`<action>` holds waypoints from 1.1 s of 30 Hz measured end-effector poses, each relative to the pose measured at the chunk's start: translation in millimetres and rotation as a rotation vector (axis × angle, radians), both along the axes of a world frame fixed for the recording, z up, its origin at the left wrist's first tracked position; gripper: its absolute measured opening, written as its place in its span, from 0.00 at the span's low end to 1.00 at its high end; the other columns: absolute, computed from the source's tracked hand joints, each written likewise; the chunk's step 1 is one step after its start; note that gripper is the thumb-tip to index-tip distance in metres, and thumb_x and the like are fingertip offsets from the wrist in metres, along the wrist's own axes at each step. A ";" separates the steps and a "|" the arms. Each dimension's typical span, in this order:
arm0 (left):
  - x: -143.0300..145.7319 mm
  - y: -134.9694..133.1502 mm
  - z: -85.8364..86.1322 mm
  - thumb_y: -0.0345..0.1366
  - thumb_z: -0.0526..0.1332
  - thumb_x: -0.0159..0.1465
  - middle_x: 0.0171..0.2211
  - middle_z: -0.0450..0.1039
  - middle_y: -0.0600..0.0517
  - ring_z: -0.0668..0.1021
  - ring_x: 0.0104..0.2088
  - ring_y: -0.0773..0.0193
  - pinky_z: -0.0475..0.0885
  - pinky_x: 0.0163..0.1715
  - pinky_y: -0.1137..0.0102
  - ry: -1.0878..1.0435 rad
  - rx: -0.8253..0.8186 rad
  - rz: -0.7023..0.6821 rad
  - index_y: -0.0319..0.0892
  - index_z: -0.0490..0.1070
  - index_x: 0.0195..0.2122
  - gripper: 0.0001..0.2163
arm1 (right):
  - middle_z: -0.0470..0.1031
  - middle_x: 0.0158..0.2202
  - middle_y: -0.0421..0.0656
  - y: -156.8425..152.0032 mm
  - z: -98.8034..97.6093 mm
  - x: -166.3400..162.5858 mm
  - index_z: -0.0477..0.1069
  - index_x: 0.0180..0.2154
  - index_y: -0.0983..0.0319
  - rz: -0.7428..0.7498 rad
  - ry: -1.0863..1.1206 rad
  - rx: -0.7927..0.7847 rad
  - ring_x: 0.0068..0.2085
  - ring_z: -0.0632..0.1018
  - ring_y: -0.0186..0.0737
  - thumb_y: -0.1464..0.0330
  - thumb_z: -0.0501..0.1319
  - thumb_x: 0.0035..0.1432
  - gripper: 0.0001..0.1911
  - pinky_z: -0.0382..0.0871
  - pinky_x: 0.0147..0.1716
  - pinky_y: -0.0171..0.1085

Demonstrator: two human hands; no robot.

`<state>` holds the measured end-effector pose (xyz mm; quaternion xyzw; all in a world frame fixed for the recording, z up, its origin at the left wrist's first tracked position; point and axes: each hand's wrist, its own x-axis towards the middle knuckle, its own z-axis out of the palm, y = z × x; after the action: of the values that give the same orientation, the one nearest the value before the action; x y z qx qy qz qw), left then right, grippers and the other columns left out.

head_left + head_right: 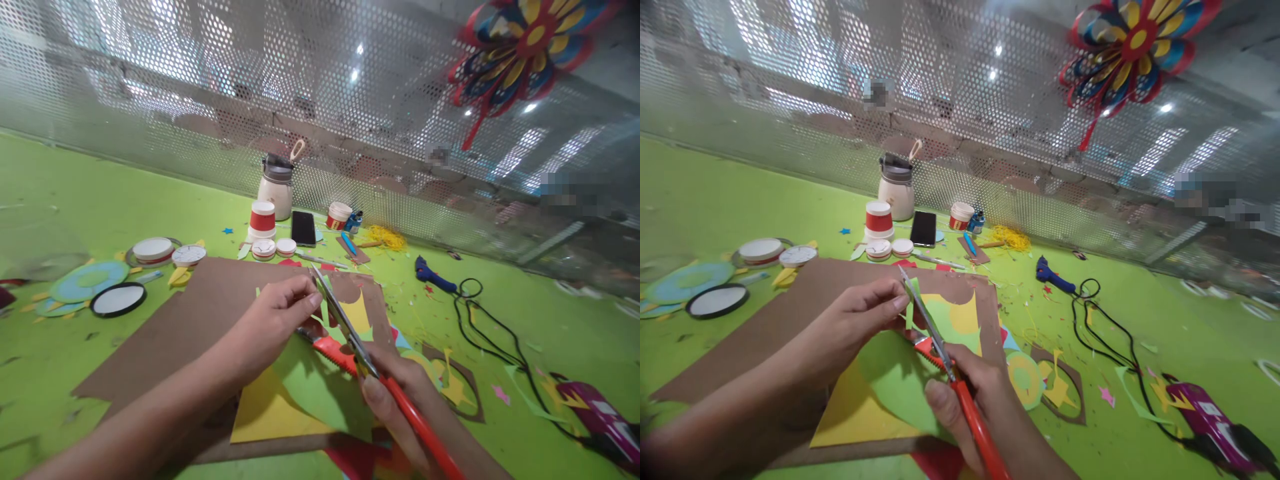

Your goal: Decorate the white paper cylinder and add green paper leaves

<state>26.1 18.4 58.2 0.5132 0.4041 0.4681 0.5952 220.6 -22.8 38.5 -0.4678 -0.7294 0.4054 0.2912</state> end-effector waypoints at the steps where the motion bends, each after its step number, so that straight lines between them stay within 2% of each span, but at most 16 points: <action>1: 0.0 -0.3 0.2 0.40 0.62 0.59 0.28 0.74 0.49 0.76 0.29 0.61 0.73 0.35 0.63 -0.011 0.000 -0.003 0.40 0.67 0.26 0.10 | 0.57 0.22 0.38 0.1 -0.7 0.3 0.71 0.48 0.64 -0.001 0.000 0.003 0.24 0.59 0.32 0.44 0.50 0.58 0.33 0.50 0.19 0.31; 6: -0.3 1.6 0.9 0.41 0.63 0.58 0.29 0.75 0.49 0.77 0.32 0.59 0.73 0.35 0.64 -0.043 -0.014 -0.022 0.41 0.65 0.23 0.11 | 0.59 0.22 0.39 0.9 -1.8 1.4 0.71 0.49 0.64 0.018 0.008 0.018 0.23 0.60 0.33 0.45 0.50 0.58 0.32 0.51 0.18 0.31; 10: -2.0 4.7 -1.6 0.42 0.63 0.58 0.28 0.75 0.49 0.77 0.31 0.59 0.74 0.34 0.63 -0.021 0.010 -0.054 0.41 0.67 0.25 0.11 | 0.61 0.24 0.41 0.6 -1.3 0.6 0.71 0.48 0.63 0.005 0.011 0.027 0.25 0.60 0.34 0.45 0.50 0.58 0.32 0.50 0.18 0.31; 21: -2.7 6.3 -7.8 0.42 0.62 0.58 0.28 0.75 0.49 0.77 0.29 0.61 0.74 0.33 0.64 -0.010 0.040 -0.050 0.40 0.70 0.26 0.11 | 0.55 0.23 0.38 -0.1 2.0 0.1 0.71 0.47 0.62 0.025 0.030 0.002 0.24 0.56 0.32 0.45 0.50 0.58 0.31 0.47 0.18 0.32; 27: -3.3 7.0 -6.9 0.42 0.63 0.58 0.27 0.74 0.50 0.76 0.29 0.61 0.73 0.33 0.65 -0.021 0.042 -0.058 0.40 0.69 0.26 0.11 | 0.58 0.24 0.40 -0.3 1.9 0.0 0.71 0.46 0.63 0.005 0.016 0.012 0.25 0.59 0.34 0.44 0.50 0.57 0.32 0.48 0.18 0.32; 33: -2.9 6.0 -4.9 0.43 0.62 0.59 0.28 0.74 0.50 0.76 0.29 0.61 0.73 0.34 0.63 0.000 0.034 -0.077 0.40 0.66 0.26 0.12 | 0.54 0.22 0.37 -1.2 4.7 -0.9 0.72 0.46 0.63 -0.014 0.017 -0.016 0.23 0.57 0.31 0.45 0.51 0.57 0.31 0.48 0.19 0.32</action>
<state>23.1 24.4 53.3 0.5385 0.3762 0.4517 0.6037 219.8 -24.0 43.2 -0.4717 -0.7205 0.4130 0.2963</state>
